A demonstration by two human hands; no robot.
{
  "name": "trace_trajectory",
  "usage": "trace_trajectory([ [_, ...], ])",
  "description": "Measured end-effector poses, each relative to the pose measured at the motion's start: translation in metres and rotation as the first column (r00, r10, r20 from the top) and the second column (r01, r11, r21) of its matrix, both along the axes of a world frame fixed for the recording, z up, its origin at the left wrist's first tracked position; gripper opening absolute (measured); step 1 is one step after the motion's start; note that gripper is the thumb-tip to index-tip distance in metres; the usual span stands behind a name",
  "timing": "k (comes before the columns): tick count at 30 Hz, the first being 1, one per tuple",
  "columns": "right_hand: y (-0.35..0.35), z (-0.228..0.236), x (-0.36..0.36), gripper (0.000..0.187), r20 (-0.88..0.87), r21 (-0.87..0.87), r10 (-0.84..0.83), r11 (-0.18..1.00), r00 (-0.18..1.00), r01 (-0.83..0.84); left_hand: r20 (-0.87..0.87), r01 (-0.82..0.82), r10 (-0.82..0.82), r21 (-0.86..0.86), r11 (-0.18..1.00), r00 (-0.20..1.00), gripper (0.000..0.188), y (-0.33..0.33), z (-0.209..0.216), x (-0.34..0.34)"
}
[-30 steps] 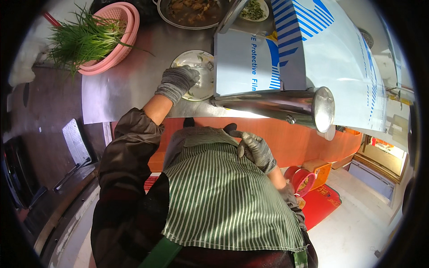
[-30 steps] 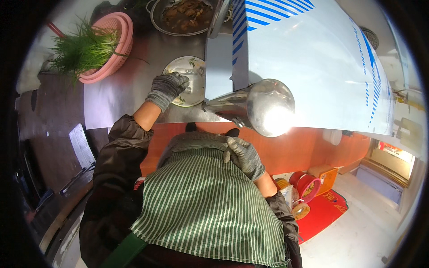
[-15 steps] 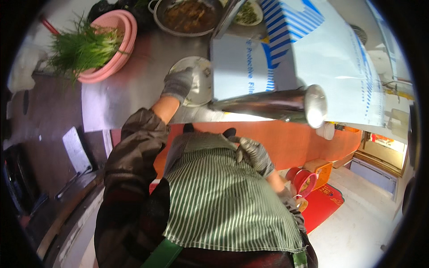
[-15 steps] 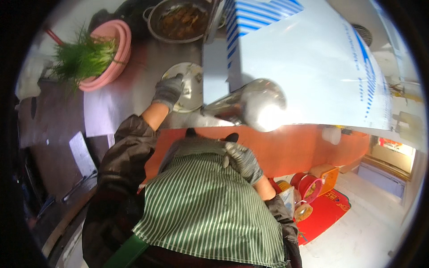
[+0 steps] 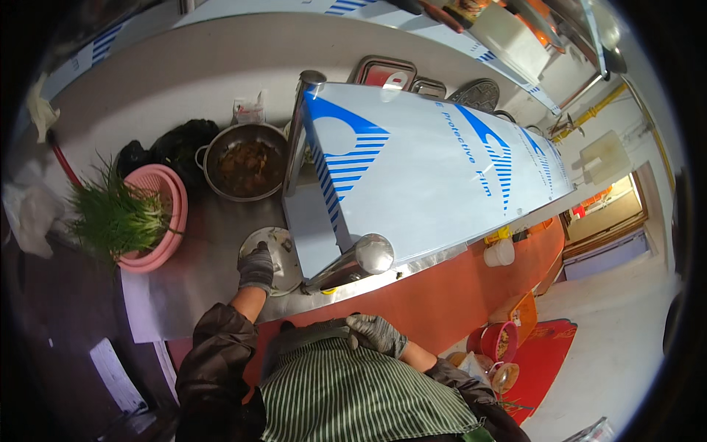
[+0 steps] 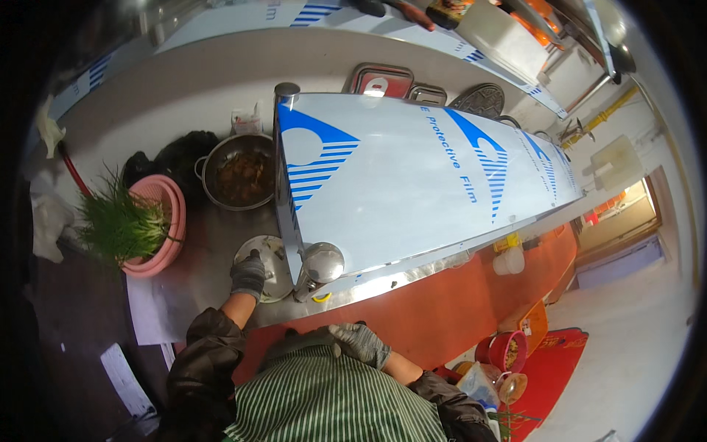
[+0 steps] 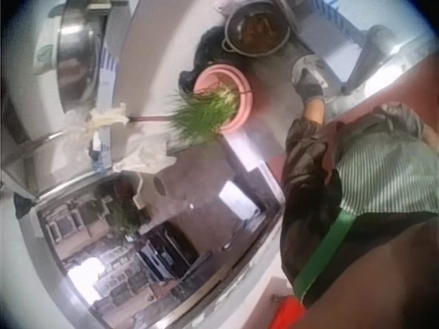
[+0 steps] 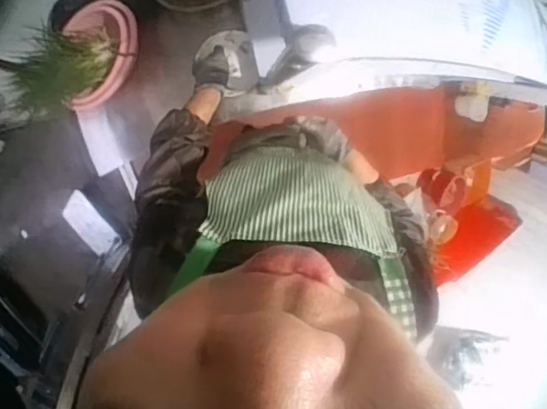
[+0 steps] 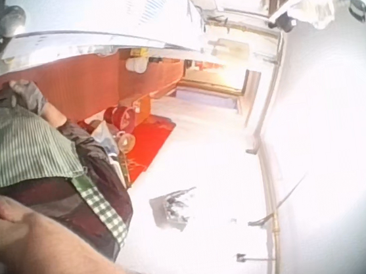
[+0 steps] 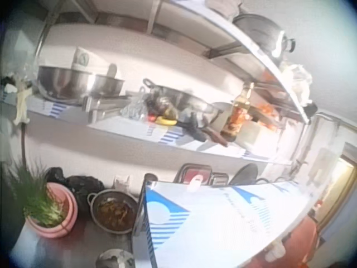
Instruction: The person uses a screwdriver to tighten screws on a stainless steel kitchen counter or shelf. They then lift and position a large white panel onto the frame, aligning it with the supports. The person continues to secure the panel with additional screws.
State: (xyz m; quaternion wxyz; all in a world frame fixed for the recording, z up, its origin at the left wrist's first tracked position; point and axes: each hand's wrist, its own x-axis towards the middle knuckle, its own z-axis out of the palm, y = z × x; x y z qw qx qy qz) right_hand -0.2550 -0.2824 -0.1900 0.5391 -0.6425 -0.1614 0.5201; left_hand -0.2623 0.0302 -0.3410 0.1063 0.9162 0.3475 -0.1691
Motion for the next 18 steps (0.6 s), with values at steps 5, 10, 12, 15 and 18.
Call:
trace_trajectory([
  [5, 0.001, -0.007, -0.004, 0.044, 0.051, 0.033, 0.032, 0.999, 0.998, -0.034, 0.068, 0.002, -0.001, -0.013, 1.0, 0.998, 0.04, 0.0, -0.002, -0.003],
  [10, 0.003, -0.006, -0.007, 0.044, 0.068, 0.044, 0.096, 0.994, 0.993, -0.099, 0.173, 0.041, -0.043, 0.013, 0.999, 0.984, 0.044, 0.002, -0.012, -0.003],
  [12, 0.004, -0.005, -0.008, 0.044, 0.063, 0.069, 0.081, 0.994, 0.995, -0.085, 0.234, 0.074, -0.079, 0.03, 0.997, 0.969, 0.045, 0.003, -0.02, -0.001],
  [15, 0.005, -0.004, -0.014, 0.043, -0.032, 0.013, 0.003, 1.0, 0.999, -0.003, 0.404, 0.135, -0.164, 0.098, 0.986, 0.9, 0.047, 0.009, -0.034, 0.002],
  [18, 0.001, -0.005, -0.015, 0.045, -0.091, -0.072, -0.014, 0.997, 0.996, 0.007, 0.665, 0.236, -0.305, 0.194, 0.952, 0.682, 0.049, 0.017, -0.041, 0.015],
])
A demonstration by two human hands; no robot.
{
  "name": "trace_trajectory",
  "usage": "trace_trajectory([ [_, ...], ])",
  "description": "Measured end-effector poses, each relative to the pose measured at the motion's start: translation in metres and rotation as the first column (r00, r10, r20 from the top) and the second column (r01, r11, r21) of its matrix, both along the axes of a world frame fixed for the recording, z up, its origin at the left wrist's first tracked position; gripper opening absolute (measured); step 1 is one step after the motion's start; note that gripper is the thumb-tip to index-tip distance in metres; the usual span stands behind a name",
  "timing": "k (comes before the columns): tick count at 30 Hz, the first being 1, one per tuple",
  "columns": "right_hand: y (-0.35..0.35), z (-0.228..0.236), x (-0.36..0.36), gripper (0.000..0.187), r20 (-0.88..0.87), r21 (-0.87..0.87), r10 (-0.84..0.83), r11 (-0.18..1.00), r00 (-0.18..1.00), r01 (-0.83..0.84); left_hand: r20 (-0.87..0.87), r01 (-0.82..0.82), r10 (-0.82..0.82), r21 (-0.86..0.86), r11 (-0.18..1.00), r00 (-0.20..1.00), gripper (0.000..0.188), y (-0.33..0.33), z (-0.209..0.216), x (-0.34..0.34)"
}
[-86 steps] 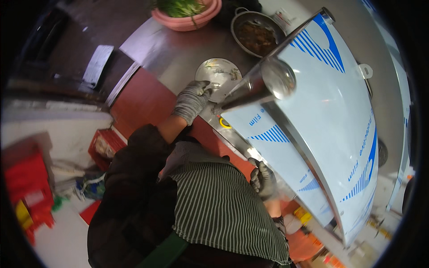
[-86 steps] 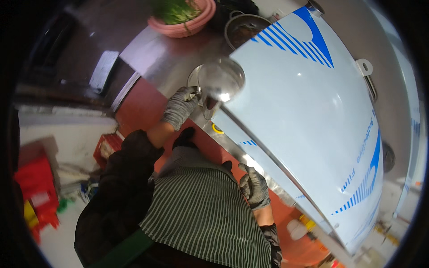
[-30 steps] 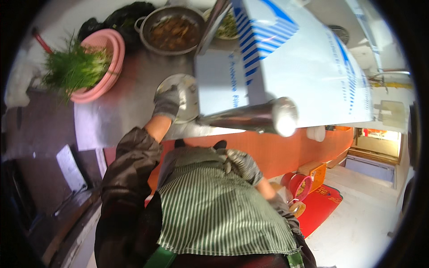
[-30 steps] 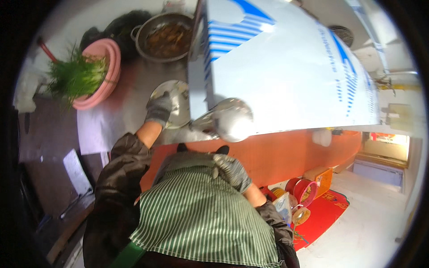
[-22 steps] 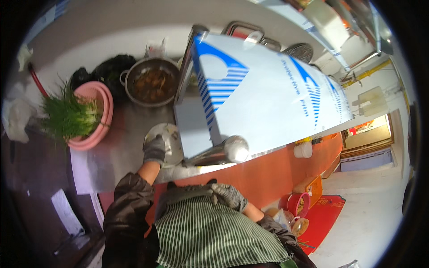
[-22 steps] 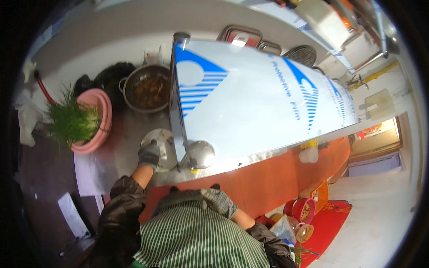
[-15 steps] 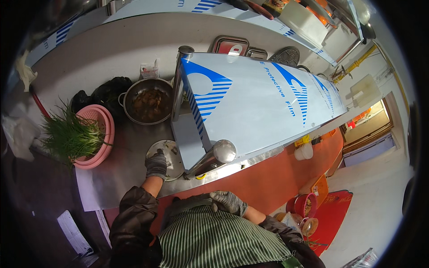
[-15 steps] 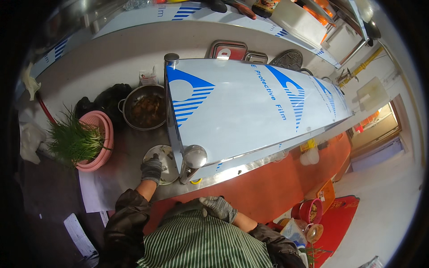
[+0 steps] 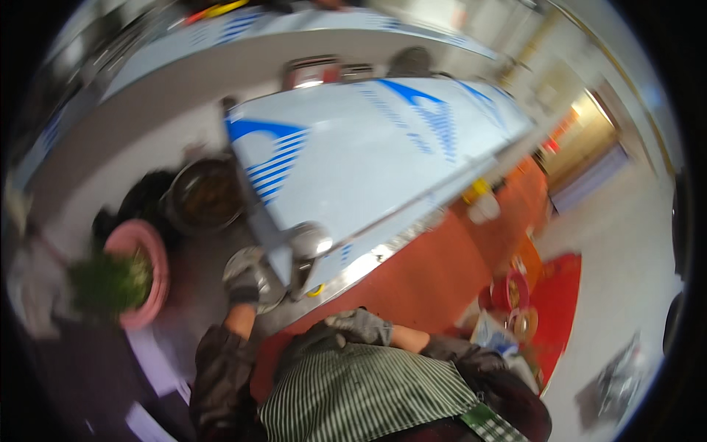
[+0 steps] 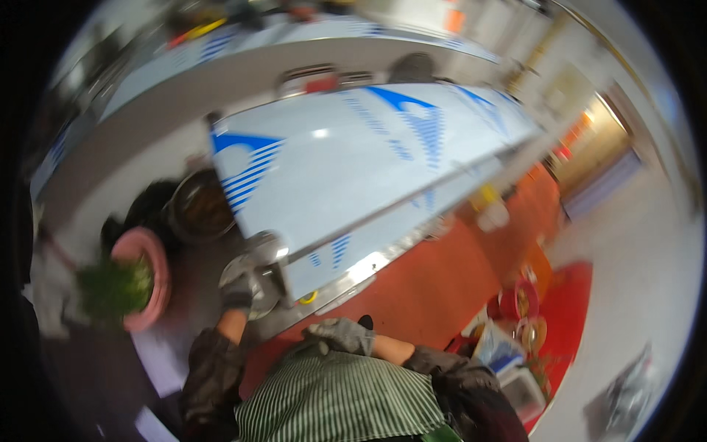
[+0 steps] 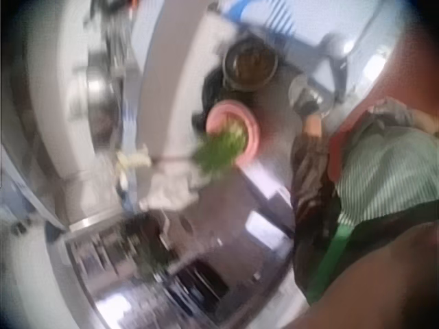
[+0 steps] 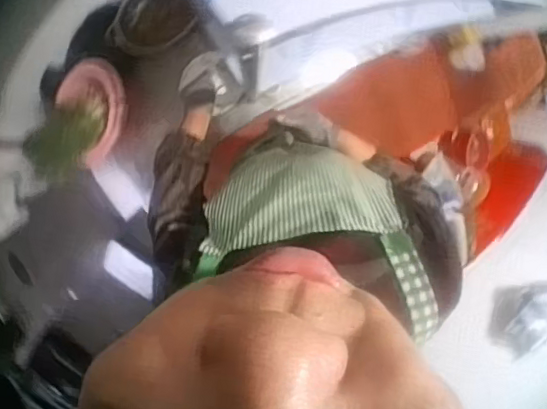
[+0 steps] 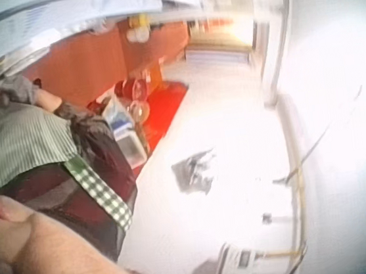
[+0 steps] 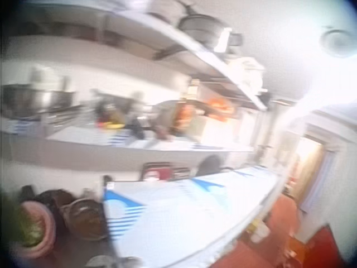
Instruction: The person uses a screwdriver to tighten screws on a stainless steel kitchen counter or shelf. They then lift and position a large white panel onto the frame, aligning it with the supports. The person continues to secure the panel with additional screws.
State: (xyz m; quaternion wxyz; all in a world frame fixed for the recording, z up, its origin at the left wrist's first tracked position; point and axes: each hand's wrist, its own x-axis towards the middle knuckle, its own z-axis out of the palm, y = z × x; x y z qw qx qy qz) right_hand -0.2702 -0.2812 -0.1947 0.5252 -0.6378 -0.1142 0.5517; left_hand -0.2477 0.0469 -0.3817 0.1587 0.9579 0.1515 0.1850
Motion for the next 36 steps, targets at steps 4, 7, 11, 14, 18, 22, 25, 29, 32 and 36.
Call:
trace_trajectory([
  [4, -0.002, -0.007, 0.005, 0.04, -0.077, 0.059, -0.054, 0.997, 0.996, 0.059, -0.24, 0.035, -0.04, -0.028, 0.999, 0.97, 0.037, 0.003, 0.015, 0.009],
  [7, -0.002, -0.018, 0.002, 0.041, -0.084, 0.068, -0.055, 0.996, 0.995, 0.06, -0.362, 0.014, -0.026, -0.034, 0.999, 0.932, 0.028, 0.001, 0.032, -0.006],
  [11, -0.008, -0.033, -0.002, 0.044, -0.26, 0.148, -0.111, 0.977, 0.959, 0.153, -0.276, 0.085, -0.093, -0.041, 0.996, 0.957, 0.024, 0.009, 0.032, -0.022],
  [14, -0.015, -0.036, -0.002, 0.044, -0.212, 0.149, -0.112, 0.978, 0.971, 0.145, -0.184, 0.072, -0.114, -0.218, 0.973, 0.976, 0.022, 0.017, 0.014, -0.023],
  [18, -0.014, -0.028, -0.002, 0.037, -0.212, 0.145, -0.199, 0.962, 0.957, 0.232, -0.074, 0.071, -0.139, -0.579, 0.812, 0.987, 0.019, 0.025, -0.01, -0.025],
  [22, -0.015, -0.022, 0.003, 0.041, -0.079, 0.1, -0.11, 0.988, 0.991, 0.117, -0.089, 0.088, -0.149, -0.484, 0.87, 0.985, 0.018, 0.029, -0.009, -0.022],
  [25, -0.022, -0.023, 0.006, 0.034, 0.025, -0.005, -0.035, 0.999, 0.999, 0.035, -0.136, 0.085, -0.141, -0.354, 0.931, 0.981, 0.018, 0.026, 0.002, -0.026],
  [29, -0.024, -0.021, 0.004, 0.037, 0.016, 0.021, -0.138, 0.99, 0.99, 0.138, 0.264, 0.046, 0.041, -0.313, 0.949, 0.964, 0.014, 0.005, 0.022, -0.057],
  [32, -0.014, -0.016, 0.01, 0.043, -0.099, -0.045, -0.103, 0.994, 0.99, 0.099, 0.323, 0.217, 0.286, -0.913, 0.347, 0.902, 0.016, -0.012, 0.042, -0.062],
  [36, 0.006, -0.007, 0.015, 0.052, -0.052, -0.086, 0.04, 0.995, 0.998, -0.044, 0.191, 0.145, 0.574, -0.981, 0.127, 0.796, 0.015, -0.027, 0.073, -0.065],
])
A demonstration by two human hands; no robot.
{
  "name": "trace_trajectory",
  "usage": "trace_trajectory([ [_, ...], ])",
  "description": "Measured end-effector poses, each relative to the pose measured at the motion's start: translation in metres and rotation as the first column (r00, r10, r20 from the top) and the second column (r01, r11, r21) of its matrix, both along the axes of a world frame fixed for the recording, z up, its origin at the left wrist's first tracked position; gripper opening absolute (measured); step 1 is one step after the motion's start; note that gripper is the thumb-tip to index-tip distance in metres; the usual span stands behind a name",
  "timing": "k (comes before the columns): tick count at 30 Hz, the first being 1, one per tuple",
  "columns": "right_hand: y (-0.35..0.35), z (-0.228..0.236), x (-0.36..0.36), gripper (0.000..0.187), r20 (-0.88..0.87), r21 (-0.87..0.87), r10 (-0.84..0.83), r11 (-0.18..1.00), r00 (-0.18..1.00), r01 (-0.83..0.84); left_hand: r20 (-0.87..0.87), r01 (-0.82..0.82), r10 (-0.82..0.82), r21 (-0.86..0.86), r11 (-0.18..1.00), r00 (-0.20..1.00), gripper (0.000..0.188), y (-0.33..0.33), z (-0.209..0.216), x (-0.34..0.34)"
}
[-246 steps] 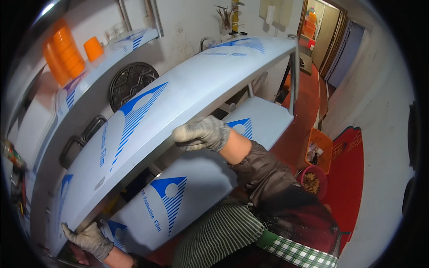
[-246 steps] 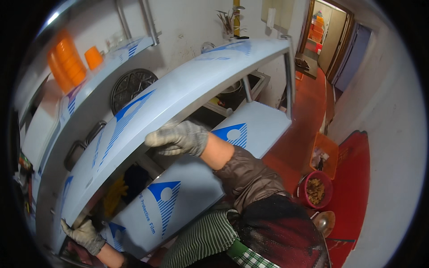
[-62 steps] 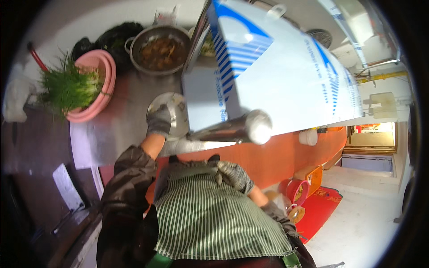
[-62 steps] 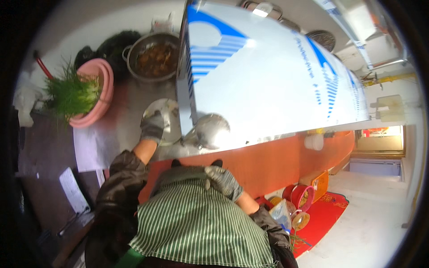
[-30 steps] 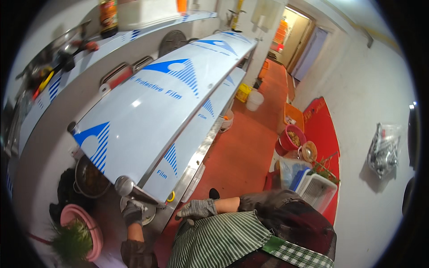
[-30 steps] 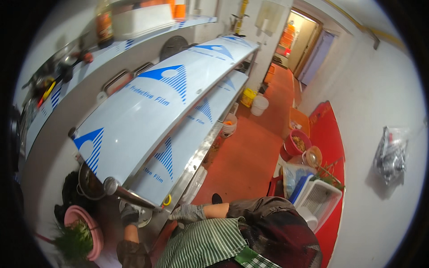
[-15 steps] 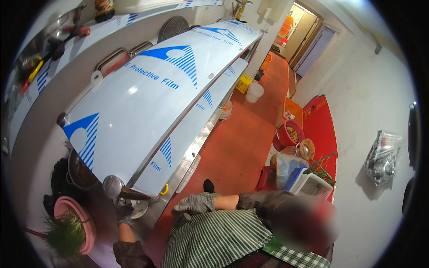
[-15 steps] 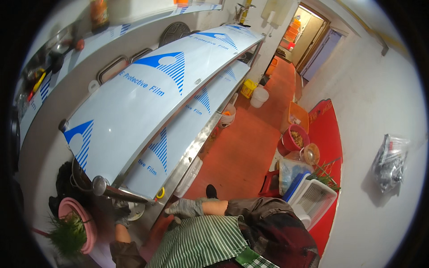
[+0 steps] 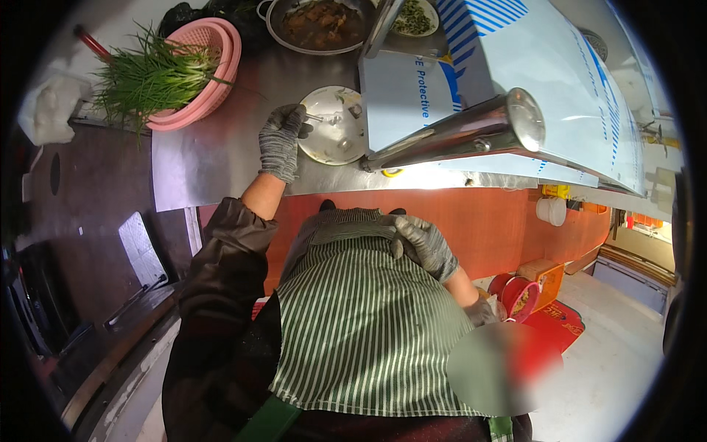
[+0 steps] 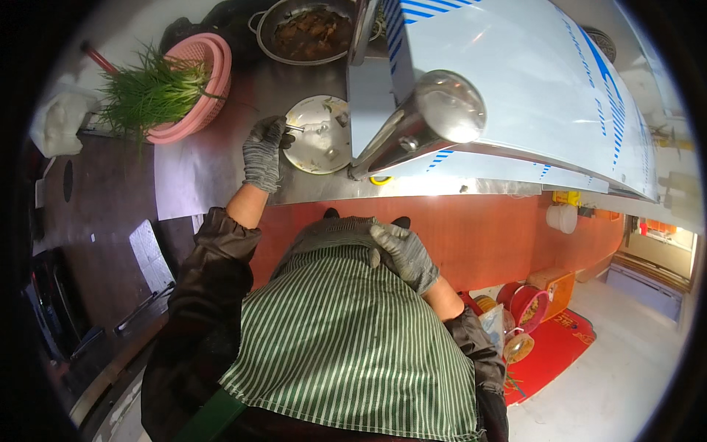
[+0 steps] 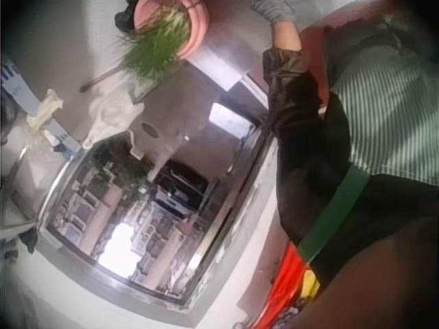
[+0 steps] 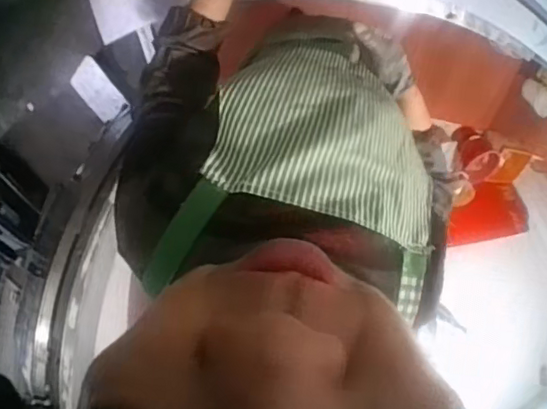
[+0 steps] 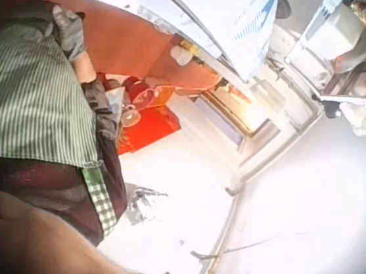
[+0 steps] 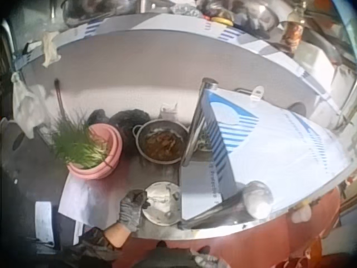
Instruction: The person uses a screwdriver to tighten screws on a stainless steel kitchen counter or shelf. They then lift and position a large white panel onto the frame, aligning it with the supports. The person continues to secure the panel with additional screws.
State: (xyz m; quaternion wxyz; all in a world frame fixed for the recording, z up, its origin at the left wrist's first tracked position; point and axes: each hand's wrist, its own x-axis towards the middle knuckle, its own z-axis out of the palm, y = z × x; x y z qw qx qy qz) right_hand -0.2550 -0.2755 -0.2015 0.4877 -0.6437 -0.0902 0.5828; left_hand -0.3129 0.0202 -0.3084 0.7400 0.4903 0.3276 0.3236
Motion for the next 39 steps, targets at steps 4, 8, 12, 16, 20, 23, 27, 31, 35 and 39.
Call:
trace_trajectory([
  [4, 0.033, -0.003, -0.005, 0.051, 0.026, 0.04, -0.019, 0.999, 0.999, 0.018, -0.037, 0.165, -0.17, -0.111, 0.98, 0.985, 0.02, -0.033, 0.021, -0.023],
  [8, 0.061, -0.014, -0.015, 0.042, 0.027, 0.108, -0.141, 0.985, 0.99, 0.137, -0.066, 0.415, -0.437, -0.214, 0.884, 0.897, 0.022, -0.069, 0.03, -0.053],
  [12, 0.064, -0.016, -0.019, 0.027, 0.166, 0.004, -0.002, 1.0, 0.986, 0.001, -0.068, 0.463, -0.497, -0.276, 0.842, 0.865, 0.022, -0.087, 0.034, -0.069],
  [16, 0.06, -0.014, -0.022, 0.021, 0.174, -0.041, 0.04, 0.999, 0.984, -0.033, -0.047, 0.54, -0.567, -0.252, 0.803, 0.822, 0.023, -0.091, 0.036, -0.076],
  [20, 0.058, -0.015, -0.024, 0.021, 0.041, -0.062, -0.071, 0.995, 0.997, 0.074, -0.097, 0.41, -0.418, -0.096, 0.907, 0.903, 0.026, -0.073, 0.03, -0.06],
  [23, 0.05, -0.016, -0.024, 0.022, 0.117, -0.078, 0.013, 0.997, 0.993, -0.004, -0.618, 0.52, -0.162, 0.457, 0.721, 0.769, 0.026, -0.043, 0.017, -0.023],
  [27, 0.041, -0.02, -0.027, 0.02, 0.094, -0.061, -0.012, 0.998, 0.996, 0.018, -0.949, 0.918, -0.063, 0.282, 0.278, 0.31, 0.026, -0.022, -0.008, 0.038],
  [31, 0.032, -0.021, -0.027, 0.02, 0.015, -0.013, -0.12, 0.993, 0.993, 0.12, -0.99, 0.983, 0.006, 0.141, 0.118, 0.142, 0.028, -0.024, -0.027, 0.059],
  [35, 0.021, -0.022, -0.024, 0.02, 0.018, -0.003, -0.161, 0.987, 0.987, 0.161, -0.982, 0.969, -0.104, 0.135, 0.209, 0.159, 0.031, -0.021, -0.038, 0.066],
  [39, 0.015, -0.025, -0.023, 0.018, -0.016, 0.064, -0.19, 0.98, 0.982, 0.191, -0.982, 0.982, -0.096, 0.148, 0.118, 0.16, 0.033, -0.015, -0.036, 0.068],
])
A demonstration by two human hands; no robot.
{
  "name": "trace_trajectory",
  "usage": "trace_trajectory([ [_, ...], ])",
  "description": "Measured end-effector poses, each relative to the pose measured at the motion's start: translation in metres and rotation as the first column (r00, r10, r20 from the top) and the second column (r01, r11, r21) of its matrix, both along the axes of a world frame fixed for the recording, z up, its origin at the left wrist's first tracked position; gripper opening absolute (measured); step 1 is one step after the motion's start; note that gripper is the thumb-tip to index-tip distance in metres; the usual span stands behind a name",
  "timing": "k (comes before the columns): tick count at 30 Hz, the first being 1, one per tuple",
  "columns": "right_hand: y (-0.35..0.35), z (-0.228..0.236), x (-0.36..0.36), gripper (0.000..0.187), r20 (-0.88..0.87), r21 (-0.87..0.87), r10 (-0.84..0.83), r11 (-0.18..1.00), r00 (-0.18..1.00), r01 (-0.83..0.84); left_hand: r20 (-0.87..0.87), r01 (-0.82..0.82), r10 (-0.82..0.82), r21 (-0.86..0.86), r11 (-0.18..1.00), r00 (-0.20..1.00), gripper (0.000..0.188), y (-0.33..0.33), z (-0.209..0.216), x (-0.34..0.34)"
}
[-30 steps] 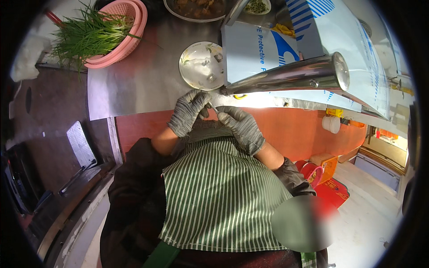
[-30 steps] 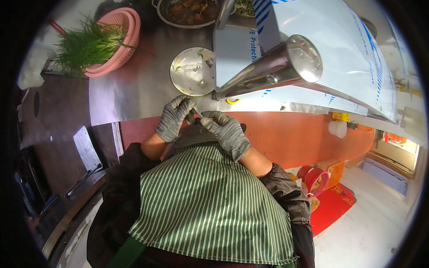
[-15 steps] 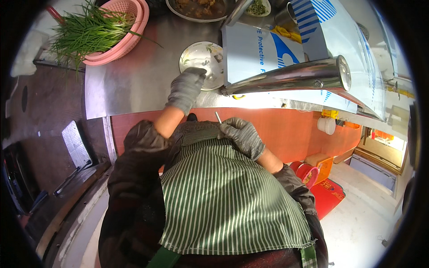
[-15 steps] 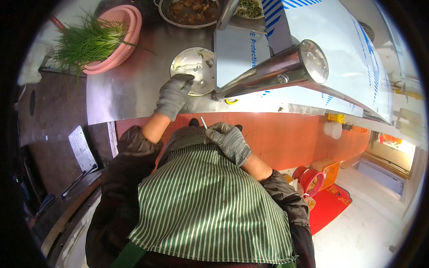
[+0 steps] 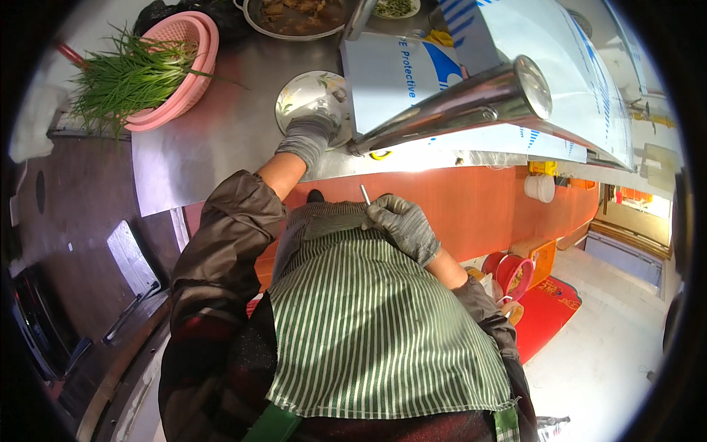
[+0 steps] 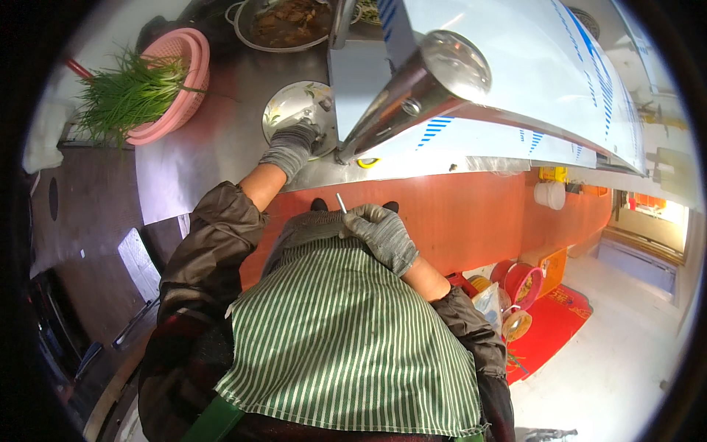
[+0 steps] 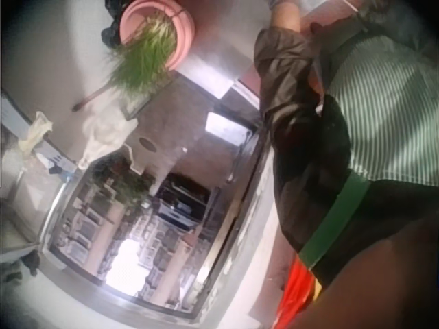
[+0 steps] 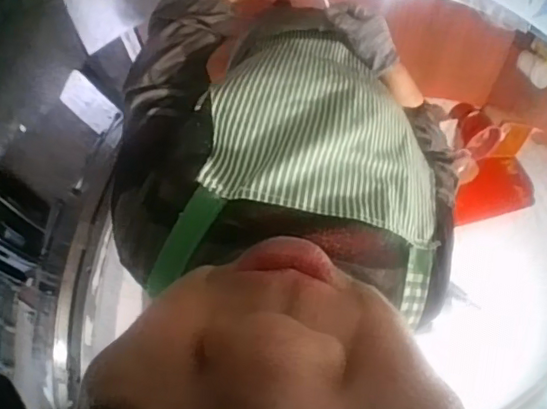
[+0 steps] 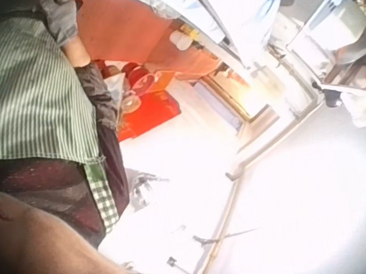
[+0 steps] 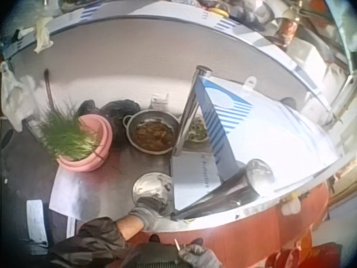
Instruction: The person uses a screwdriver to tighten screws on a stainless steel kitchen counter or shelf. They then lift and position a large white panel onto the frame, aligning it with the supports. The person continues to secure the panel with additional screws.
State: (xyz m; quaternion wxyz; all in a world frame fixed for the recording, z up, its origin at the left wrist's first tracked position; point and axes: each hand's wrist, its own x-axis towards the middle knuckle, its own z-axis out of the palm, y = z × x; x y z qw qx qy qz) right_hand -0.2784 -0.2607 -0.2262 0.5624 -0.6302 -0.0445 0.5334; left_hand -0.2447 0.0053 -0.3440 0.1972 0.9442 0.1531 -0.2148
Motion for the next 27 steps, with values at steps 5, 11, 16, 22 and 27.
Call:
trace_trajectory([
  [5, -0.004, 0.0, 0.004, 0.022, 0.068, -0.048, 0.083, 0.996, 0.994, -0.08, 0.071, -0.001, -0.003, 0.062, 0.998, 0.997, 0.033, 0.002, 0.012, -0.011],
  [11, -0.003, -0.004, 0.005, 0.024, 0.085, -0.062, 0.129, 0.99, 0.988, -0.124, 0.129, 0.088, -0.113, 0.186, 0.979, 0.985, 0.034, 0.011, 0.002, -0.018],
  [16, -0.004, -0.007, 0.003, 0.019, 0.082, -0.018, 0.112, 0.994, 0.99, -0.11, 0.074, 0.069, -0.07, 0.021, 0.997, 0.995, 0.035, 0.026, 0.007, -0.017],
  [22, -0.003, -0.002, 0.0, 0.018, 0.064, -0.013, 0.095, 0.995, 0.993, -0.094, 0.064, -0.008, 0.004, 0.056, 0.998, 0.998, 0.035, 0.03, 0.037, -0.036],
  [27, 0.002, 0.001, -0.001, 0.019, 0.079, -0.026, 0.145, 0.989, 0.986, -0.143, 0.083, 0.083, -0.089, 0.068, 0.994, 0.993, 0.038, 0.028, 0.022, -0.03],
])
